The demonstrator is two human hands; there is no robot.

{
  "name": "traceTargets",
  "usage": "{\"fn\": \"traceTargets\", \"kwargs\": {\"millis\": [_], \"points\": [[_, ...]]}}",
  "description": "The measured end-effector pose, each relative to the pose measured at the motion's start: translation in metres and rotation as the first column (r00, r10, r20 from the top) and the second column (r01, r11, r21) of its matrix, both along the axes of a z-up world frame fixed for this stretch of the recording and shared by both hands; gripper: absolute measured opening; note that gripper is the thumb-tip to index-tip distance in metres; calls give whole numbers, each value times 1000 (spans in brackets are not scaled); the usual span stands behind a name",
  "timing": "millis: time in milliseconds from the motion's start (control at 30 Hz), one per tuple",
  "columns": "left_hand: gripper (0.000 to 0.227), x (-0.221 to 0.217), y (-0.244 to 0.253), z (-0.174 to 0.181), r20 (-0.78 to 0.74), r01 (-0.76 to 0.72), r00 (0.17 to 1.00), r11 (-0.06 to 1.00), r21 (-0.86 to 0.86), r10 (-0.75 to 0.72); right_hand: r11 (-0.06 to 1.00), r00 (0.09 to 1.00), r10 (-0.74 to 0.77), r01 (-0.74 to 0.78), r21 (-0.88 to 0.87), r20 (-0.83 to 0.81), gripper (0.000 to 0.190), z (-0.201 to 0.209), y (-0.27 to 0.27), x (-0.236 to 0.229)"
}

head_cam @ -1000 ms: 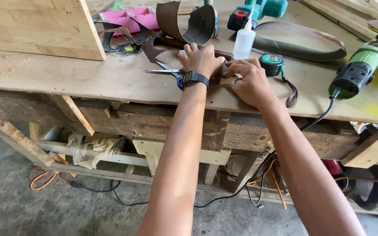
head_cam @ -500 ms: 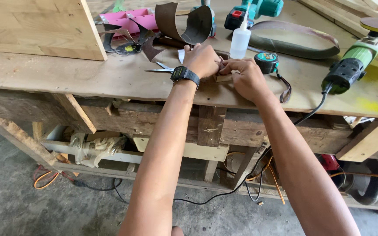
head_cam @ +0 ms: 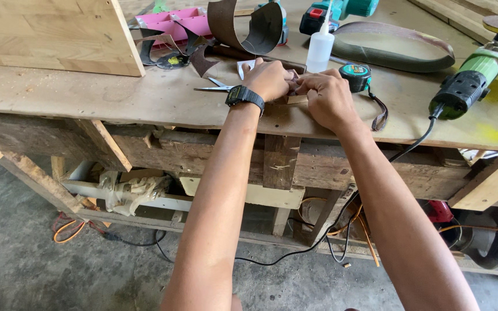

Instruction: The person sands wood pieces using handheld sandpaper and an angle grinder with a sanding disc, turning the pieces over to reach different sides.

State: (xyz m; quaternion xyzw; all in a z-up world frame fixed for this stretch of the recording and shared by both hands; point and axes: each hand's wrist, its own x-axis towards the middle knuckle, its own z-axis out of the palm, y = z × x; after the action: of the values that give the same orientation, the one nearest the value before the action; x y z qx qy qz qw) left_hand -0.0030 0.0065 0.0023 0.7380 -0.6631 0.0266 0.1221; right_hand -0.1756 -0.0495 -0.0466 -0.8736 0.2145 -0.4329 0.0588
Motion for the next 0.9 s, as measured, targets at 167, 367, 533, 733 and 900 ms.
{"fn": "traceTargets", "kwargs": {"millis": [167,367,533,733,900], "points": [[44,-20,27,2,-163,-76,985,993,-92,60,985,992,-123,127,118,-43,33,-3,-8,3],[41,-10,16,-11,-163,-58,986,990,-126,37,984,983,-172,173,27,-57,33,2,7,-3],[45,-13,15,-12,-161,-78,986,984,-157,53,985,985,-167,164,-50,-49,34,-2,9,-1],[44,-15,17,-11,-137,-85,989,978,-188,60,989,988,-139,136,-60,-60,36,-7,0,0],[39,-10,4,-12,-28,-52,998,990,-133,49,995,999,-9,5,-102,-41,45,-5,-1,-1]]}}
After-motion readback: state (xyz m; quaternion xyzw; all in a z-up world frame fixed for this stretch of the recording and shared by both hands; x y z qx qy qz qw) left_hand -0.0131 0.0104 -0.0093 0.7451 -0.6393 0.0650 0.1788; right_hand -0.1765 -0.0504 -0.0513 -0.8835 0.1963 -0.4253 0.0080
